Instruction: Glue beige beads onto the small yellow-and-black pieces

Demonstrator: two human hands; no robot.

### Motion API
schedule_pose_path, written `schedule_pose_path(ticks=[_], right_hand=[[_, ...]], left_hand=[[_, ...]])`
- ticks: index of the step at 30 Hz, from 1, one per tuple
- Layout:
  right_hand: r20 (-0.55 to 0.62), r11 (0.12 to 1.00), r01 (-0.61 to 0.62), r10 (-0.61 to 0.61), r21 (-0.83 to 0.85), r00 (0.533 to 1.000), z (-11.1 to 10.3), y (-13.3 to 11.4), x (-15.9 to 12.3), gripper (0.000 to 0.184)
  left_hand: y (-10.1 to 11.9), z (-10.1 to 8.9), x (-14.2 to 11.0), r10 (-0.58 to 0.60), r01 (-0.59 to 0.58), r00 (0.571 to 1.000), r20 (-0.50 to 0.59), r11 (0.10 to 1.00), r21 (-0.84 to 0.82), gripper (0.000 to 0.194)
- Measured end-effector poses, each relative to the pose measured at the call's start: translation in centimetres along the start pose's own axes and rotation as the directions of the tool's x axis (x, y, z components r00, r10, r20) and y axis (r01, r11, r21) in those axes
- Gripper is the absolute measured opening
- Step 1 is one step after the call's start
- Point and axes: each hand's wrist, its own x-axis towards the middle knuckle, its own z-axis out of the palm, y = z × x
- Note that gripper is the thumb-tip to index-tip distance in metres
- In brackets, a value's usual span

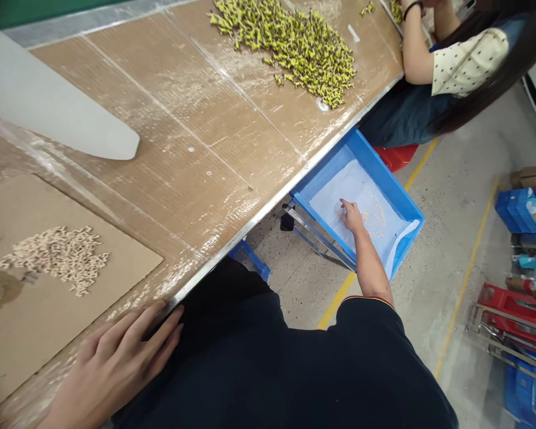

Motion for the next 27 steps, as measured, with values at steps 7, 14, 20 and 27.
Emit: schedule_pose_path(ticks=[7,14,20,27], right_hand=[[0.015,0.999,0.032,-0.032,0.022,0.999,0.5,0.1,-0.2,0.082],[-0.041,0.998,0.045,-0.043,0.034,0.998,1.1,0.7,-0.1,0.086],[-0.073,0.998,0.038,-0.034,0.053,0.997,1.3,0.9,-0.1,0.080],[-0.069,0.997,0.046,-0.042,0.059,0.997,1.4,0.9,0.3,0.087]], left_hand=[[0.0,0.1,-0.3,0.009,-0.009,1.000,-0.006,1.000,-0.001,0.033],[-0.2,0.4,-0.5,0.004,-0.005,1.000,-0.017,1.000,-0.022,0.035],[-0.2,0.5,-0.5,-0.001,0.000,1.000,-0.014,0.999,-0.048,0.033],[0.0,0.5,-0.6,-0.027,0.027,1.000,-0.014,0.998,-0.060,0.034]])
